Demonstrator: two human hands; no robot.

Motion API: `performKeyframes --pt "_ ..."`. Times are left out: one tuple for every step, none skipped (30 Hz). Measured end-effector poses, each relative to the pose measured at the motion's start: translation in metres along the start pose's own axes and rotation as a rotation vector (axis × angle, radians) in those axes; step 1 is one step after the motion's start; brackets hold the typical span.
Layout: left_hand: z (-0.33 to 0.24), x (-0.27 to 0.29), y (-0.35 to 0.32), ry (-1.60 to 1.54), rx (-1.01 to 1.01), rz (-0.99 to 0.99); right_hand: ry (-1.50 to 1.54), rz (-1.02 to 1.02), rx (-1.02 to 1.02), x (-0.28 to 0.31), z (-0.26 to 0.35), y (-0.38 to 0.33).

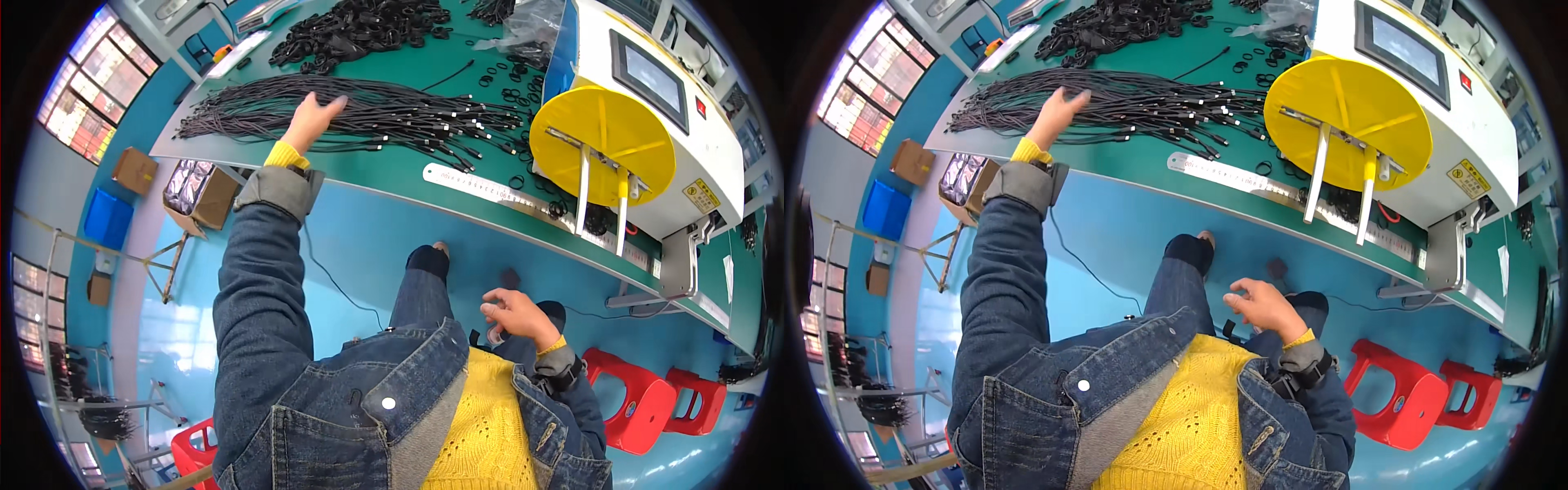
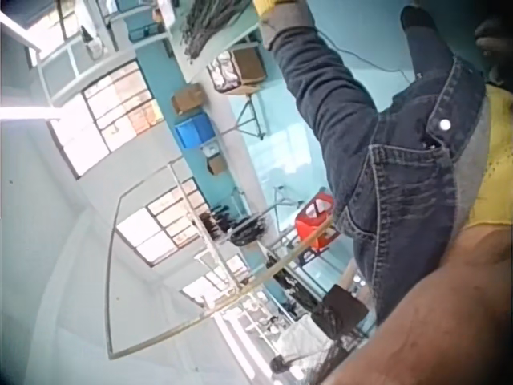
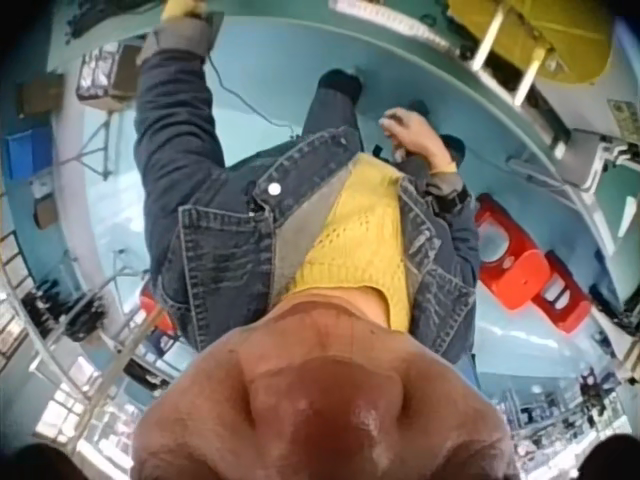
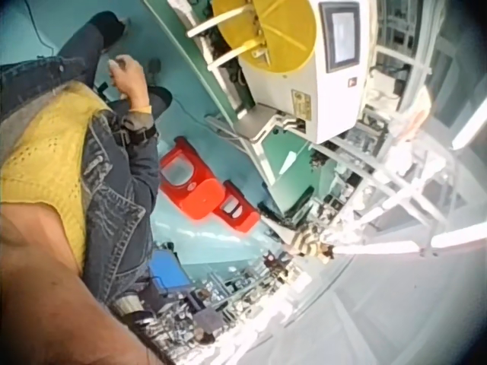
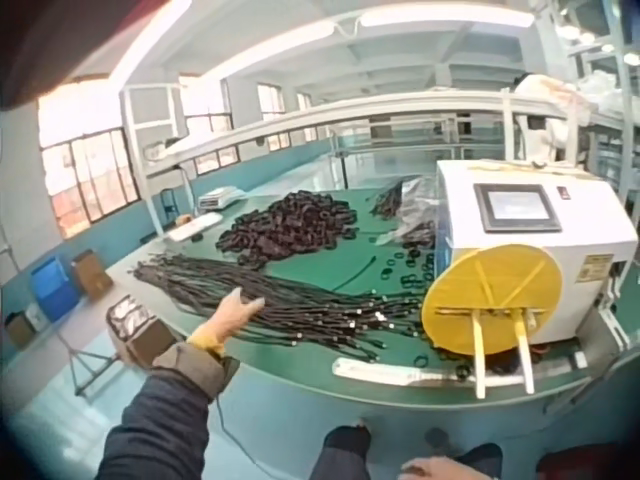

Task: Winding electrical wires using a specialized winding machine.

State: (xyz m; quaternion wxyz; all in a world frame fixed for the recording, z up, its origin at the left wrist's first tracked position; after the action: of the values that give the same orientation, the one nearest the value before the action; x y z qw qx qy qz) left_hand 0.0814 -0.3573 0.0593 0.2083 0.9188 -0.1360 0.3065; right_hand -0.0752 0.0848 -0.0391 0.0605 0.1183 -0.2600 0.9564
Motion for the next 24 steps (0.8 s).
performKeyframes --pt "0.032 0.004 0.013 0.443 -0.177 -0.027 0.002 -0.003 0.012 0.001 -0.001 0.001" --pt "0.052 -0.003 0.009 0.512 -0.226 0.103 -0.006 -0.008 0.029 0.002 -0.004 0.000" --pt "0.065 -0.009 -0.004 0.583 -0.276 0.235 -0.012 -0.012 0.047 0.002 -0.007 0.000" --pt "0.067 -0.015 -0.021 0.573 -0.261 0.183 -0.019 -0.019 0.060 0.001 -0.009 -0.001" --pt "0.066 -0.020 -0.033 0.562 -0.246 0.131 -0.010 -0.033 0.059 0.002 -0.010 -0.001" --pt "0.064 -0.016 -0.040 0.569 -0.247 0.130 -0.018 -0.035 0.066 0.000 -0.010 -0.001" --pt "0.060 -0.015 -0.046 0.585 -0.291 0.079 -0.027 -0.040 0.067 0.002 -0.010 -0.002" --pt "0.056 -0.014 -0.051 0.601 -0.334 0.028 -0.036 -0.044 0.068 0.002 -0.011 -0.004" --pt "0.048 -0.012 -0.054 0.616 -0.381 -0.027 -0.032 -0.047 0.072 0.003 -0.012 -0.003" --pt "0.039 -0.012 -0.056 0.618 -0.387 -0.026 -0.049 -0.072 0.106 0.004 -0.012 -0.002" --pt "0.028 -0.012 -0.058 0.556 -0.497 -0.097 -0.065 -0.097 0.139 0.005 -0.013 -0.002" --pt "0.011 -0.013 -0.065 0.485 -0.609 -0.159 -0.078 -0.127 0.162 0.005 -0.015 -0.006" --pt "-0.007 -0.017 -0.073 0.406 -0.719 -0.216 -0.067 -0.138 0.150 0.005 -0.011 -0.011" --pt "-0.030 -0.020 -0.085 0.403 -0.724 -0.201 -0.069 -0.424 0.346 0.007 0.002 -0.016" --pt "-0.055 -0.025 -0.102 0.218 -0.824 -0.107 -0.075 -0.715 0.536 0.009 0.018 -0.023" --pt "-0.080 -0.024 -0.122 0.033 -0.913 -0.016 -0.136 -0.867 0.675 0.010 0.038 -0.034" --pt "-0.106 -0.027 -0.140 0.049 -1.006 0.045 -0.212 -1.033 0.803 0.015 0.056 -0.047" --pt "-0.127 -0.027 -0.161 0.072 -1.095 0.103 -0.212 -1.045 0.784 0.019 0.067 -0.053" --pt "-0.147 -0.031 -0.182 0.018 -1.158 0.177 -0.364 -1.118 0.862 0.025 0.077 -0.062" --pt "-0.164 -0.035 -0.200 -0.038 -1.220 0.251 -0.524 -1.185 0.937 0.029 0.083 -0.070" --pt "-0.180 -0.037 -0.214 -0.062 -1.235 0.262 -0.695 -1.248 1.011 0.031 0.084 -0.080" --pt "-0.193 -0.038 -0.225 -0.139 -1.209 0.283 -0.702 -1.265 0.995 0.033 0.080 -0.085" --pt "-0.204 -0.041 -0.232 -0.214 -1.182 0.303 -0.691 -1.251 0.982 0.035 0.075 -0.091" --pt "-0.213 -0.046 -0.237 -0.227 -1.195 0.311 -0.680 -1.235 0.972 0.037 0.071 -0.095"
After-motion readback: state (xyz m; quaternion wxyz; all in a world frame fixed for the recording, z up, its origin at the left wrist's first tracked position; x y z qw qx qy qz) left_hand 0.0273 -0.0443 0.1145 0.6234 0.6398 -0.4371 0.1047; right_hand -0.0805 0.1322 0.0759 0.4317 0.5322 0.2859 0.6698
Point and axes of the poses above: each hand's wrist, its own y-axis towards the middle knuckle, its own x-axis out of the back of the hand, z = x × y, the point moved 1 cm from there along y, towards the middle knuckle, and after that the axes turned 3 degrees about -z, right-handed, at the moved point
